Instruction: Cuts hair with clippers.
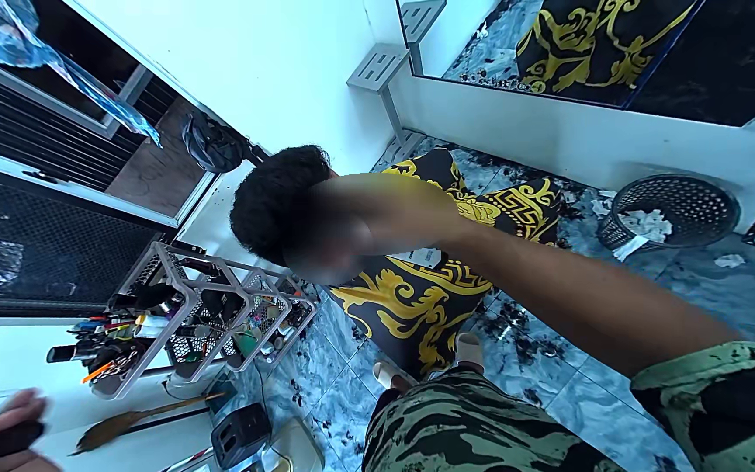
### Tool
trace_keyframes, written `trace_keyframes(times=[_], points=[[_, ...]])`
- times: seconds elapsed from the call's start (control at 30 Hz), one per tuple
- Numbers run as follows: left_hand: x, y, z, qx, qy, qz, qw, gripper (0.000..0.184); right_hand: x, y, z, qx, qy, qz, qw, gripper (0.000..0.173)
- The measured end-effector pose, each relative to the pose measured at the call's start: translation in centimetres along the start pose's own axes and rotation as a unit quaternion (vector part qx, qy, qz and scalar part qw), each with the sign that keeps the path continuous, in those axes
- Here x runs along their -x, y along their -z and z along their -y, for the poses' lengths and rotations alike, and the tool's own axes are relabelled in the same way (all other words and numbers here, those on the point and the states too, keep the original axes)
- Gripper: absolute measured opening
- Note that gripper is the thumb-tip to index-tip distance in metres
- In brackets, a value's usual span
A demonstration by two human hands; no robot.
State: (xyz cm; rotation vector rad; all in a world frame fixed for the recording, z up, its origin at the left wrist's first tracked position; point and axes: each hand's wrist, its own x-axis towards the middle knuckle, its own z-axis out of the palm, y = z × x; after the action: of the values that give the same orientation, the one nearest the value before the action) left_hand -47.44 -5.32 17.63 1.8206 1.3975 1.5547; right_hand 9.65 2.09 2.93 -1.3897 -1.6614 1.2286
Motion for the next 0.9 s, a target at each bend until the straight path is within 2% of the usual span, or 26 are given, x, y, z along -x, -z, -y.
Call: trace_keyframes(times=[0.07, 0.1, 0.2, 0.27, 0.33, 0.4, 0.47, 0.6, 0.73, 0.83, 0.9], points=[[3.4, -4.9, 0.2, -0.073, 0.058, 0.049, 0.994, 0.052, 0.1, 0.0, 0.2, -0.078, 0.018, -0.009, 0.997, 0.032], [5.1, -7.5, 0.1, -0.102, 0.089, 0.079, 0.988, 0.058, 0.2, 0.0, 0.5, -0.087, 0.026, -0.010, 0.996, 0.032], [9.6, -12.2, 1.2, -0.140, 0.155, 0.247, 0.946, 0.075, 0.4, -0.2, 0.8, 0.025, -0.001, -0.007, 1.000, 0.034], [11.8, -14.3, 2.8, -0.133, 0.201, 0.344, 0.908, 0.076, 0.4, -0.2, 0.6, 0.020, -0.006, -0.011, 1.000, 0.036], [13.5, -15.8, 4.0, -0.118, 0.243, 0.394, 0.878, 0.075, 0.4, -0.3, 0.5, -0.047, 0.026, -0.018, 0.998, 0.034], [14.4, -16.8, 4.8, -0.104, 0.263, 0.404, 0.870, 0.074, 0.5, -0.4, 0.6, -0.018, 0.030, -0.015, 0.999, 0.032], [15.0, -17.4, 5.1, -0.098, 0.267, 0.394, 0.874, 0.073, 0.6, -0.5, 0.7, 0.030, 0.000, -0.011, 0.999, 0.033], [15.6, -17.7, 5.6, -0.091, 0.274, 0.388, 0.875, 0.070, 0.4, -0.6, 0.6, -0.061, 0.021, -0.025, 0.998, 0.035], [15.7, -17.4, 5.6, -0.085, 0.270, 0.372, 0.884, 0.071, 0.7, -0.6, 0.8, 0.022, -0.015, -0.015, 1.000, 0.035], [15.7, -17.2, 5.9, -0.089, 0.268, 0.363, 0.888, 0.071, 0.5, -0.6, 0.6, -0.095, 0.003, -0.022, 0.995, 0.035], [15.8, -17.1, 5.9, -0.089, 0.272, 0.362, 0.887, 0.072, 0.4, -0.7, 0.5, -0.075, 0.006, -0.016, 0.997, 0.033]])
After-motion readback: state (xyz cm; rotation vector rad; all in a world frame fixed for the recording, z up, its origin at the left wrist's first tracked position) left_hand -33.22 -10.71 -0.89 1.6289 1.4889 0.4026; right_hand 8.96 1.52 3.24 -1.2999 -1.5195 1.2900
